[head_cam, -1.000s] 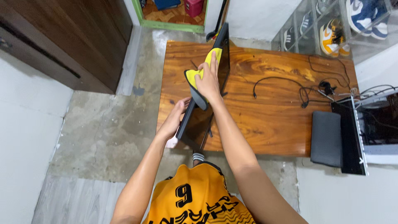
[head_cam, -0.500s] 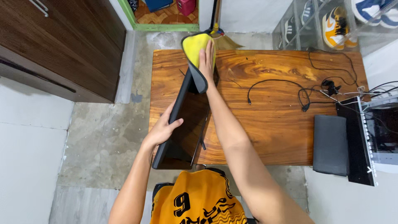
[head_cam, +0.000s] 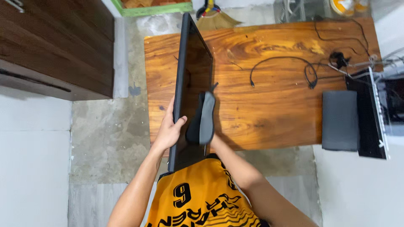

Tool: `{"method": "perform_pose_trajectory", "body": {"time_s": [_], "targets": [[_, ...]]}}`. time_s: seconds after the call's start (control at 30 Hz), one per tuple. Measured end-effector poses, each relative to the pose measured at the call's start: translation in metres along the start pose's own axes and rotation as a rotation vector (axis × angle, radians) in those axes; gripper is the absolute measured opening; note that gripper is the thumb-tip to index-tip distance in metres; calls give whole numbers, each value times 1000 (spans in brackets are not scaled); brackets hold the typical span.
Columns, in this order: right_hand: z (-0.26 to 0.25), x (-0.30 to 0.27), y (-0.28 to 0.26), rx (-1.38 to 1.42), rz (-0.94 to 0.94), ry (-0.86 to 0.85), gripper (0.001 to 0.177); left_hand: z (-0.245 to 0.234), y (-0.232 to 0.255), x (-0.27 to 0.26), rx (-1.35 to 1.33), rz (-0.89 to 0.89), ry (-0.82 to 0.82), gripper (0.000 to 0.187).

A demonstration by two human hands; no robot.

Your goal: The person cleans a computer monitor by wiping its screen, edges, and back panel with a cloth.

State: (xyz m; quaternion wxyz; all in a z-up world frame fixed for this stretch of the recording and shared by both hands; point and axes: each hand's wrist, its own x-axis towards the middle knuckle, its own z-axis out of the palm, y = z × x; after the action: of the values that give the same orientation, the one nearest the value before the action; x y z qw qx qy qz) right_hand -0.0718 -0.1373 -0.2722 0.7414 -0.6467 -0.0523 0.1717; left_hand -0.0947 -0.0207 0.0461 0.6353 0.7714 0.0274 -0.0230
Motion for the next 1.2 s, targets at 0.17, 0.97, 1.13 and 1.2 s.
{"method": "perform_pose_trajectory", "body": {"time_s": [0.17, 0.97, 1.13, 1.2], "targets": [[26, -88, 3, 53, 54, -53, 55, 7, 6, -5, 18, 32, 47, 76], [-21, -30, -34, 167, 24, -40, 30, 12, 1, -17, -26, 15, 114, 73], [-32, -54, -39, 170, 35, -39, 33, 17, 2, -19, -53, -3, 112, 76], [-47, -21, -35, 212, 50, -28, 34, 18, 3, -17, -70, -5, 113, 77]]}}
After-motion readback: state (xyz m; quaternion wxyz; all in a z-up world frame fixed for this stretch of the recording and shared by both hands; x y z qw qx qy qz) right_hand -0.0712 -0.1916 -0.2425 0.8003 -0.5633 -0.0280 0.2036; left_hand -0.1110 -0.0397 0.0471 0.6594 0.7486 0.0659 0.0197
